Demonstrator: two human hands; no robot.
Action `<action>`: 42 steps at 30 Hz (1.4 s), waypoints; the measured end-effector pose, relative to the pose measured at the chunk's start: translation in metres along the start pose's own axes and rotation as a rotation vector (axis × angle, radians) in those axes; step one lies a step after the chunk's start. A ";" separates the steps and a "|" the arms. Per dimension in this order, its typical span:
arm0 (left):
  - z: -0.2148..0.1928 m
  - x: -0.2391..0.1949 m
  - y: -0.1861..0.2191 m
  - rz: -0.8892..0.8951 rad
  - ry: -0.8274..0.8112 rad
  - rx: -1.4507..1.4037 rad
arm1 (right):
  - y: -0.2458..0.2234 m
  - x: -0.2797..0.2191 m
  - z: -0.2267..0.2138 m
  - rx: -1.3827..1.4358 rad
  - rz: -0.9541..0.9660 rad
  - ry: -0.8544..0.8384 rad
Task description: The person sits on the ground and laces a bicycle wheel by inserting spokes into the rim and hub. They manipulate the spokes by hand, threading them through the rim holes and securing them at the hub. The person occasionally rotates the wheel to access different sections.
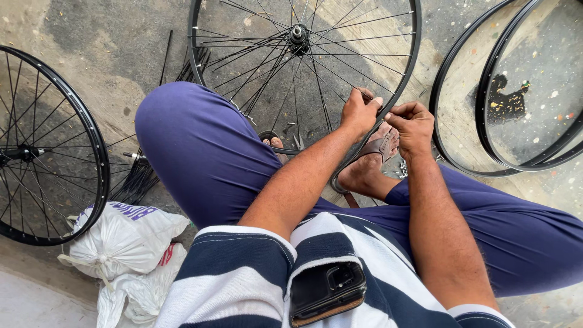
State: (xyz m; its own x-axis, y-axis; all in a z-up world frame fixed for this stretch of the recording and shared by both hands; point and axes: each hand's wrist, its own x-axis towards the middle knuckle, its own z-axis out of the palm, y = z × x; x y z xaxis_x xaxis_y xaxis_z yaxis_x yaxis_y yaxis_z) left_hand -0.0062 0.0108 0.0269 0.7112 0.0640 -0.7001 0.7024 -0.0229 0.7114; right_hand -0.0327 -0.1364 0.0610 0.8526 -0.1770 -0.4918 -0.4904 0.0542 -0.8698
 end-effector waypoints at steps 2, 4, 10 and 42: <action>-0.001 -0.001 -0.001 0.003 0.001 0.005 | 0.000 -0.001 0.000 0.014 0.031 -0.014; -0.002 -0.001 0.000 0.003 0.003 0.012 | -0.003 -0.001 -0.001 0.046 0.067 -0.042; -0.006 -0.002 0.003 -0.066 -0.052 -0.006 | -0.005 -0.004 0.007 -0.080 -0.016 -0.004; -0.056 -0.005 0.083 0.448 -0.506 0.931 | -0.007 -0.011 0.017 -0.078 0.076 -0.082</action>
State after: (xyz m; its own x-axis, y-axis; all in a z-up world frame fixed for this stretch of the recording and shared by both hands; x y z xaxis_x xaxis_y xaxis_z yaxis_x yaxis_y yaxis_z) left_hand 0.0469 0.0643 0.0934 0.6853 -0.5389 -0.4899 -0.0169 -0.6842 0.7291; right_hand -0.0360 -0.1185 0.0721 0.8225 -0.0944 -0.5608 -0.5643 -0.0122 -0.8255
